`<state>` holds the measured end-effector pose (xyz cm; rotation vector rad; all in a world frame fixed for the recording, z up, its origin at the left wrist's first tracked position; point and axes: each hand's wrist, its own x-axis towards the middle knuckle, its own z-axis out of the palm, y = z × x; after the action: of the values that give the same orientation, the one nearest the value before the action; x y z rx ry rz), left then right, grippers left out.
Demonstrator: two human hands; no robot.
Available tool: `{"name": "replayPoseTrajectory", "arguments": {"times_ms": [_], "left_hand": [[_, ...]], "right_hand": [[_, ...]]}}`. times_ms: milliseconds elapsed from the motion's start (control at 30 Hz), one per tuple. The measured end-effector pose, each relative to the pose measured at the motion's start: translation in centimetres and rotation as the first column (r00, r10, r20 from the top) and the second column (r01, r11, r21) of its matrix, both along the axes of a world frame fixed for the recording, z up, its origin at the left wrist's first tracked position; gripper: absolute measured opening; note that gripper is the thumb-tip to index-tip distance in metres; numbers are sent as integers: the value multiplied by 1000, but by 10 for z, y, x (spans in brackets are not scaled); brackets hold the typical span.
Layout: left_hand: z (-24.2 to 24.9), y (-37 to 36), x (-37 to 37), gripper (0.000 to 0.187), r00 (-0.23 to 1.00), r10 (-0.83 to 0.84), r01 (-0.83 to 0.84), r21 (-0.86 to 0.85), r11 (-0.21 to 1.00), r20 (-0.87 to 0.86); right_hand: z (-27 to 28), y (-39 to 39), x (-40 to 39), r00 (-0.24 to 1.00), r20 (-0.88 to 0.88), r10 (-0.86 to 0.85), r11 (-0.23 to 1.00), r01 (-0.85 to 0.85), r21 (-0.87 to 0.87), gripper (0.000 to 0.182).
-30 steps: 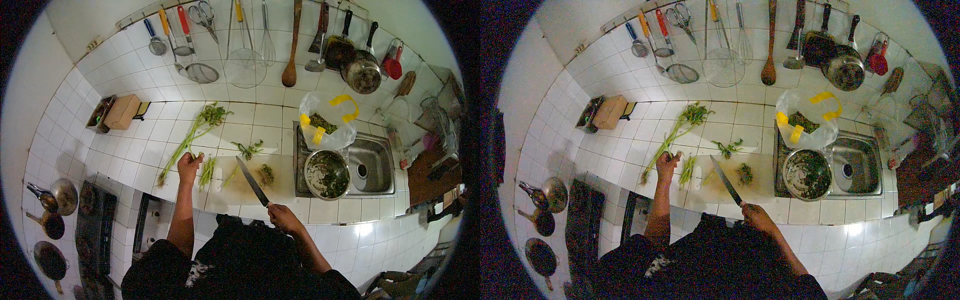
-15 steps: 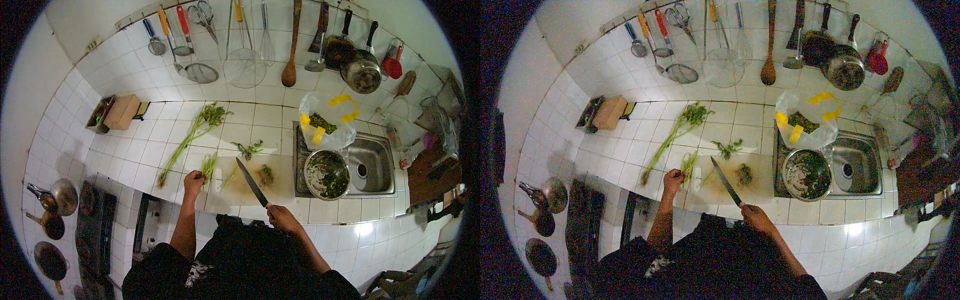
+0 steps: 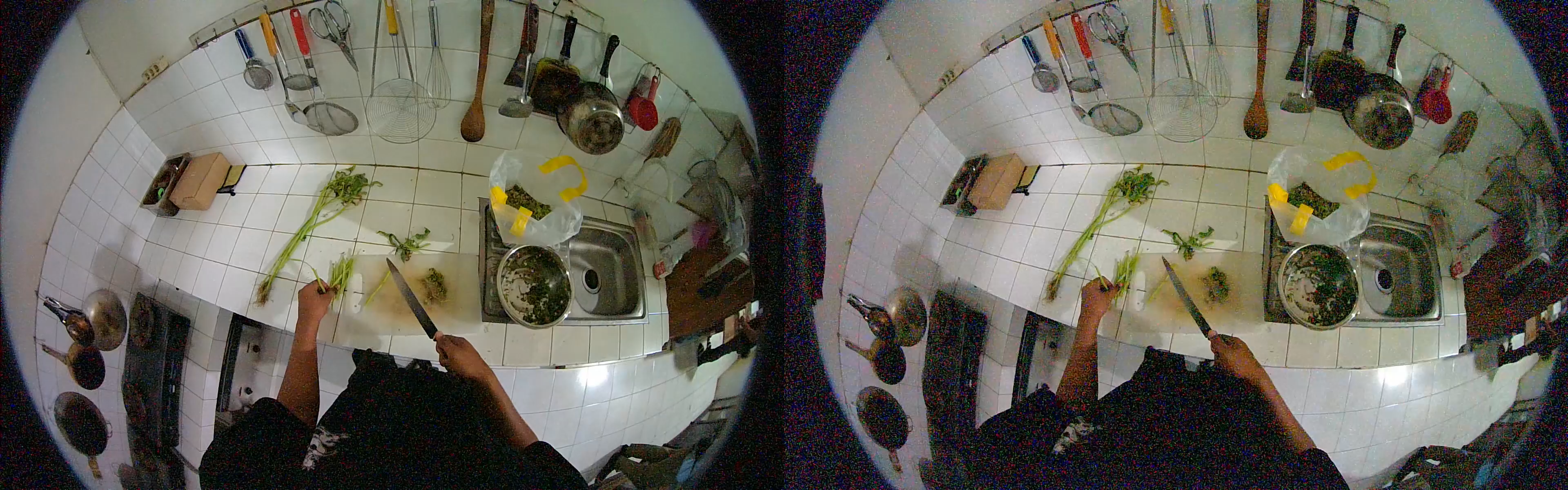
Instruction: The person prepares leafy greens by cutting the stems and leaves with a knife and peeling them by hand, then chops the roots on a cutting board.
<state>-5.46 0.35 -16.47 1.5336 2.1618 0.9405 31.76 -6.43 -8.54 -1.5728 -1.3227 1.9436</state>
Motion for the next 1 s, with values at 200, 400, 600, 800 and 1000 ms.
{"name": "replayPoseTrajectory", "arguments": {"times_ms": [200,400,600,800,1000], "left_hand": [[7,3,-4,29,967,-122,100,-104,990,-225],[-1,10,0,30,989,-96,97,3,995,-110],[2,7,10,43,916,-55,-31,-208,978,-398],[-19,15,12,65,938,79,-162,-226,961,-336],[-46,21,11,52,945,2,-30,-79,996,-326]], "right_hand": [[-12,-1,4,997,-70,-14,1000,13,-13,44],[-8,-4,4,999,-53,-13,1000,13,-9,44],[-5,-6,5,999,-29,-26,1000,25,-19,44],[-25,-10,8,994,-90,-54,999,54,3,42],[-1,-12,5,998,-54,-40,998,38,-50,41]]}}
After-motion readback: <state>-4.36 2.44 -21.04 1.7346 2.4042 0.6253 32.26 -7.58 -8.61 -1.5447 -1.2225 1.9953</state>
